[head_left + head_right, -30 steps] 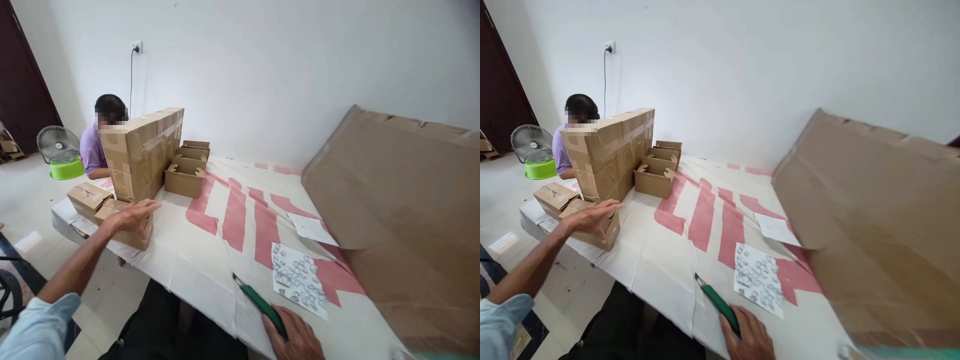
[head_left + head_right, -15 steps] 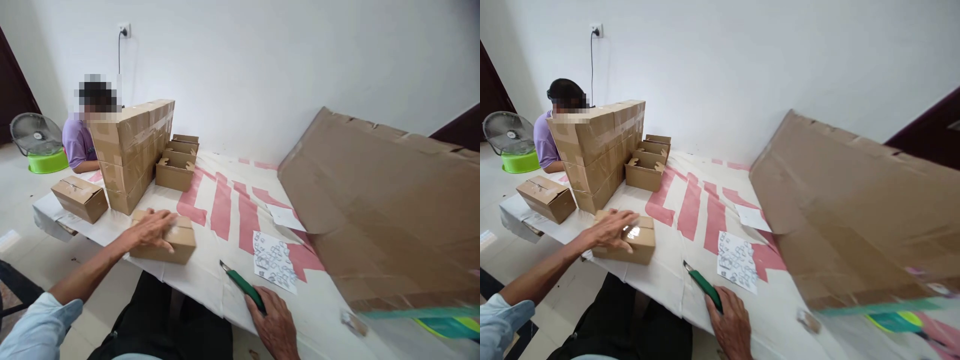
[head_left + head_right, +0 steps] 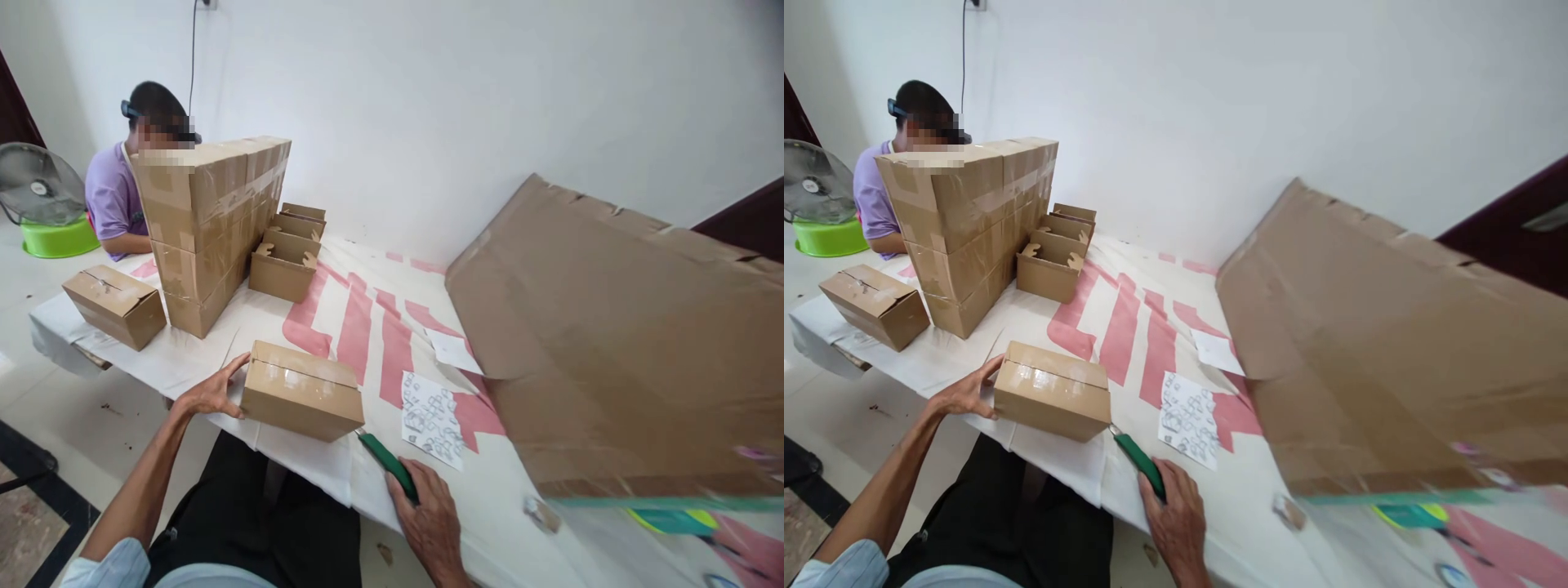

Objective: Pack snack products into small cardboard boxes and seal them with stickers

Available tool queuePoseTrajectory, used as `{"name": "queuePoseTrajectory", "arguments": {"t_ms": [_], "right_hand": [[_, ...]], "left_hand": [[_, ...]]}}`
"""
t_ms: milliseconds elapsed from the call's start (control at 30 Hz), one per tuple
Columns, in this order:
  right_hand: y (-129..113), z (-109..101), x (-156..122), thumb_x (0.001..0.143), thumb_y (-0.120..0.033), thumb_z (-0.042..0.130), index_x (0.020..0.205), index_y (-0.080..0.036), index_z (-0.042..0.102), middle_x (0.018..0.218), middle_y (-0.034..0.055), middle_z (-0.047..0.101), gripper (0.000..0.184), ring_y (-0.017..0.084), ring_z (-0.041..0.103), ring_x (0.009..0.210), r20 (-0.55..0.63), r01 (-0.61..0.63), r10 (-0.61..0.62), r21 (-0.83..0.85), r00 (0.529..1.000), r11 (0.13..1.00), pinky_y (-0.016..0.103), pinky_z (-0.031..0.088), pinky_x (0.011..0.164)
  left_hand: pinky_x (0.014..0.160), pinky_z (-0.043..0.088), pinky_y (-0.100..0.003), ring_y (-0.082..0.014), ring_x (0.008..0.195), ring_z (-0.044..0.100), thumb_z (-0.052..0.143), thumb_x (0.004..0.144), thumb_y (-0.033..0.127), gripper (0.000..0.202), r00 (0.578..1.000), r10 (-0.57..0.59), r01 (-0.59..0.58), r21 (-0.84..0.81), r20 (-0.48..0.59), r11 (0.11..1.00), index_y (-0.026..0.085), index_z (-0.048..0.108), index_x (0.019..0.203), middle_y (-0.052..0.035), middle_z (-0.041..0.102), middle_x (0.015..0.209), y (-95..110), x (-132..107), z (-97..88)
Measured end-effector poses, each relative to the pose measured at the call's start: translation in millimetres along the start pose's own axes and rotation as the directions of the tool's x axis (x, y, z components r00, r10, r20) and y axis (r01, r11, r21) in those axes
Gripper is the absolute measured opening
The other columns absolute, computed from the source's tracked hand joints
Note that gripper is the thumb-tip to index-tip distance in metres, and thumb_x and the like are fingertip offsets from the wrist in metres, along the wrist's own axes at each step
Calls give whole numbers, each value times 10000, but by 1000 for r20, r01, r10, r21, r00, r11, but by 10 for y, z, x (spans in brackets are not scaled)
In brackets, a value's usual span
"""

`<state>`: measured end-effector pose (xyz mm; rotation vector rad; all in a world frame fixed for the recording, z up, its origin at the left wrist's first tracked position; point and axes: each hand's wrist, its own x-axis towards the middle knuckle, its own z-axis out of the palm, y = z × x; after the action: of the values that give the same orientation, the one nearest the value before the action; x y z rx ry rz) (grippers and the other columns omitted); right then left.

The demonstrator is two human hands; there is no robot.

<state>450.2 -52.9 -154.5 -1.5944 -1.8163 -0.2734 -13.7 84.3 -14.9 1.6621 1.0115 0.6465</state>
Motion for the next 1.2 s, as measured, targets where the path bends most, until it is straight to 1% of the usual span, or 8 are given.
{"name": "queuePoseTrajectory", "arguments": {"t_ms": [100,267,433,533,733,867,1033,1200], "right_hand": [[0,-15,-2,1056,-510,502,1170,-150,684,1094,166,731,419,313,653,1010,-1,23,-23,-20,1000,1000,464,521,918],[13,-35,-22,1048,-546,505,1165,-163,692,1104,170,729,442,318,658,1041,34,-24,23,6,999,1000,478,519,941],[11,-47,-24,1046,-569,505,1156,-164,693,1091,171,726,460,318,658,1024,35,-24,23,17,999,1000,482,518,933],[21,-52,-20,1052,-548,508,1163,-157,687,1084,171,724,444,319,660,1029,36,2,-2,11,999,1000,479,520,933],[48,-57,-22,1053,-564,508,1168,-164,677,1080,156,725,448,313,660,1024,71,23,-25,20,997,1000,468,525,924],[-6,-23,29,1055,-564,501,1166,-175,685,1077,149,731,445,304,667,1009,105,31,-38,68,994,997,468,536,909],[-282,-69,449,1054,-545,525,1193,-165,695,1111,168,714,439,307,656,1056,45,74,-80,104,996,992,488,541,924],[-1042,-425,1327,1054,-365,570,1258,-180,681,1146,133,697,297,276,650,1076,-66,128,-116,224,991,966,465,542,940]], "left_hand": [[1219,405,-522,-400,1590,311,925,587,348,1225,997,68,-68,-13,-30,998,252,329,1652,-174,391,1687,-40,104,205],[1167,446,-570,-420,1529,385,956,562,355,1223,975,163,-157,49,-153,986,282,353,1623,-170,413,1632,141,65,313],[1150,476,-518,-384,1442,481,960,591,317,1054,917,293,-266,134,-271,955,274,465,1521,-144,492,1540,354,-66,355],[1186,443,-531,-384,1441,486,962,602,308,975,888,343,-293,198,-307,936,267,512,1467,-142,511,1522,389,-106,369],[1237,384,-563,-382,1473,461,957,623,291,980,849,426,-358,253,-312,899,271,504,1491,-154,502,1538,337,-167,367],[1249,377,-568,-383,1493,444,952,621,269,975,846,432,-350,286,-314,892,292,523,1496,-149,486,1560,384,-238,314],[1251,372,-579,-396,1509,417,945,616,266,953,862,398,-298,319,-315,899,284,538,1478,-156,476,1572,504,-315,295],[1237,375,-603,-415,1497,421,950,603,266,980,861,399,-284,351,-316,892,271,516,1482,-172,474,1571,599,-314,352]]}}
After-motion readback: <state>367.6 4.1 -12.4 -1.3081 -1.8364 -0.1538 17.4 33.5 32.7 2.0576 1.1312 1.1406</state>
